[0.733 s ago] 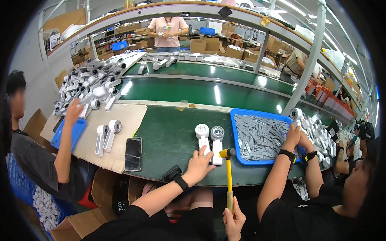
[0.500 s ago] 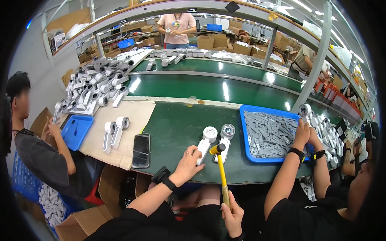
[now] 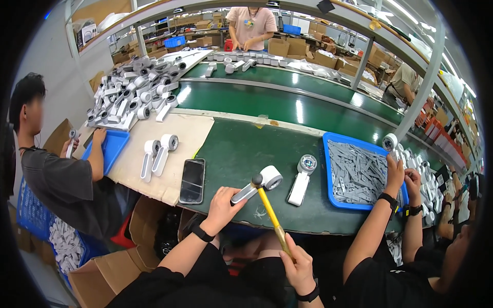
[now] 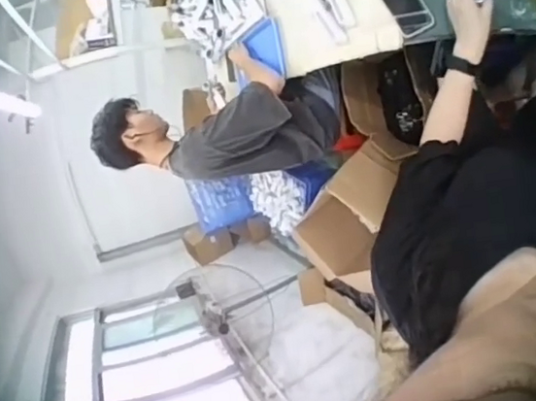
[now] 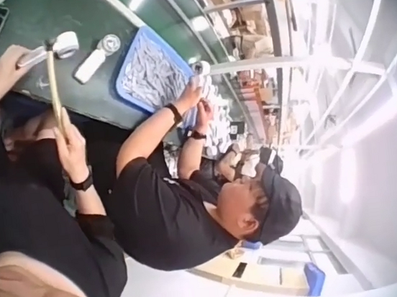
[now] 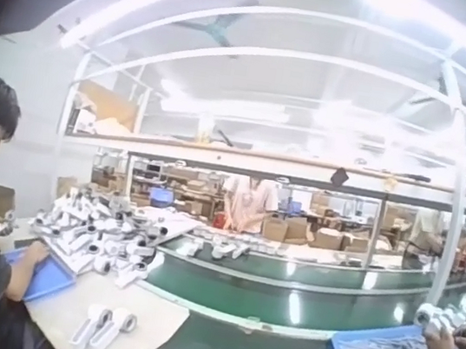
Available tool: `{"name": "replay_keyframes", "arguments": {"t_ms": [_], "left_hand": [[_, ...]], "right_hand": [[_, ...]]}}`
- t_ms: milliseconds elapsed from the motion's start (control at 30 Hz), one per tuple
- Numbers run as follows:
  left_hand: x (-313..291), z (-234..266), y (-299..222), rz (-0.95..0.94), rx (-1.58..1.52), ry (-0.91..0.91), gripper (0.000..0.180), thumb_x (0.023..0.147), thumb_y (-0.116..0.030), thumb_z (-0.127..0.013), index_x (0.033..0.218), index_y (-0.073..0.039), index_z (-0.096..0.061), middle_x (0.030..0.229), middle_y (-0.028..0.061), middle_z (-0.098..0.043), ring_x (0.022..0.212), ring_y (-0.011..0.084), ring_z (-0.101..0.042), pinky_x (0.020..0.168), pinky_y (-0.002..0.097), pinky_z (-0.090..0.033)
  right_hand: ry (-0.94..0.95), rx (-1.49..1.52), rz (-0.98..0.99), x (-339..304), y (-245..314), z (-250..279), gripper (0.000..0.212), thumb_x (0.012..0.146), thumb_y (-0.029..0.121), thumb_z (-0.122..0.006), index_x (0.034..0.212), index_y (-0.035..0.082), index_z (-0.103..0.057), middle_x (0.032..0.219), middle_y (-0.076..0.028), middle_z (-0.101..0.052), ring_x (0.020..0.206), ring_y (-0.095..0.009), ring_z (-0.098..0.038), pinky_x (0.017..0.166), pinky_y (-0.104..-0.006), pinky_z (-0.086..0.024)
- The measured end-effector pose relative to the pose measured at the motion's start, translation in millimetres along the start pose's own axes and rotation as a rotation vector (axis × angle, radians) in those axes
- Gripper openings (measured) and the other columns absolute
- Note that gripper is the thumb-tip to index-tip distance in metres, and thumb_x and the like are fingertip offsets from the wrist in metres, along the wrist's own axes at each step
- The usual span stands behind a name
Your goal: The person assembles a handheld fan by picking up a white handle, placing a small grey component into it, and tapping the joint with a yellow hammer. They then set the assembled part on the table and reach for another handle to repeat the process.
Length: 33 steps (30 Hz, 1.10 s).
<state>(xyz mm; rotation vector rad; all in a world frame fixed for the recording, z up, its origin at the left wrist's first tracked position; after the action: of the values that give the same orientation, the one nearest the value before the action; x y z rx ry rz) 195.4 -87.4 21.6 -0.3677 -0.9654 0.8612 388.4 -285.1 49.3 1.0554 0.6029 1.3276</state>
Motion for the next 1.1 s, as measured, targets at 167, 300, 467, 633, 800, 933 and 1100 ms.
{"name": "replay_keyframes", "arguments": {"t_ms": [167,300,467,633,800,933,1100], "left_hand": [[0.9,-2.7,11.0,0.068,-0.120,0.032,0.022,0.077,-0.013,-0.075,0.093,-0.001,-0.066,0.087,0.0127,-0.065,0.086,0.0330,-0.060,0.076,0.0428,-0.050],[4.9,-1.0,13.1,0.048,-0.128,0.050,0.021,0.077,-0.013,-0.074,0.092,0.000,-0.067,0.086,0.0129,-0.065,0.086,0.0334,-0.060,0.076,0.0428,-0.050],[1.9,-4.3,11.9,0.023,-0.128,0.014,0.022,0.077,-0.014,-0.076,0.093,-0.002,-0.069,0.085,0.0121,-0.067,0.083,0.0310,-0.061,0.074,0.0410,-0.050],[-5.7,-2.3,17.9,0.083,-0.119,-0.009,0.022,0.075,-0.018,-0.079,0.091,-0.005,-0.071,0.085,0.0090,-0.067,0.086,0.0297,-0.061,0.079,0.0409,-0.048],[-17.2,-3.1,16.8,0.165,0.015,-0.059,0.024,0.073,-0.025,-0.081,0.089,-0.010,-0.073,0.084,0.0035,-0.066,0.093,0.0257,-0.058,0.082,0.0394,-0.043],[-18.6,0.3,22.5,0.177,0.057,-0.082,0.023,0.072,-0.025,-0.081,0.088,-0.012,-0.073,0.081,0.0021,-0.064,0.090,0.0250,-0.057,0.079,0.0381,-0.041],[-18.6,-5.3,21.6,0.146,0.091,-0.106,0.023,0.070,-0.027,-0.081,0.084,-0.012,-0.072,0.078,0.0016,-0.060,0.089,0.0250,-0.055,0.075,0.0390,-0.040]], "right_hand": [[-0.129,-0.097,0.215,3.0,22.8,9.3,0.050,0.086,-0.003,-0.064,0.135,-0.005,-0.055,0.080,-0.009,-0.060,0.068,-0.015,-0.055,0.064,-0.0273,-0.045],[0.039,-0.198,0.081,12.6,11.7,5.4,0.048,0.087,0.000,-0.066,0.134,0.001,-0.057,0.074,-0.012,-0.055,0.063,-0.020,-0.054,0.062,-0.0301,-0.045],[-0.115,-0.092,0.214,4.1,23.2,4.1,0.049,0.087,0.000,-0.066,0.134,-0.001,-0.056,0.076,-0.011,-0.057,0.064,-0.018,-0.054,0.062,-0.0299,-0.044],[0.130,-0.237,0.043,13.0,15.9,-4.2,0.048,0.088,0.002,-0.065,0.136,0.002,-0.056,0.072,-0.014,-0.054,0.063,-0.026,-0.056,0.061,-0.0336,-0.045],[0.113,-0.195,0.079,1.8,26.5,-6.2,0.049,0.088,0.002,-0.066,0.136,0.003,-0.056,0.071,-0.014,-0.053,0.061,-0.025,-0.054,0.061,-0.0330,-0.045],[0.138,-0.219,0.085,7.4,39.6,-4.1,0.051,0.086,-0.002,-0.066,0.136,0.001,-0.055,0.073,-0.010,-0.053,0.065,-0.017,-0.052,0.063,-0.0273,-0.043],[0.198,-0.253,0.110,6.6,35.4,-12.0,0.050,0.087,0.002,-0.067,0.136,0.004,-0.057,0.073,-0.013,-0.055,0.062,-0.027,-0.056,0.061,-0.0334,-0.046]]}}
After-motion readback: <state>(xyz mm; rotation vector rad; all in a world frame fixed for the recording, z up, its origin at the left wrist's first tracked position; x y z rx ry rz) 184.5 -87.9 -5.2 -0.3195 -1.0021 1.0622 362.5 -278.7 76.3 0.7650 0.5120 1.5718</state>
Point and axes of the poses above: each hand's wrist, its own x-axis towards the middle knuckle, its own z-axis out of the back of the hand, y = z × x, the point moved 6 cm from there along x, towards the middle knuckle
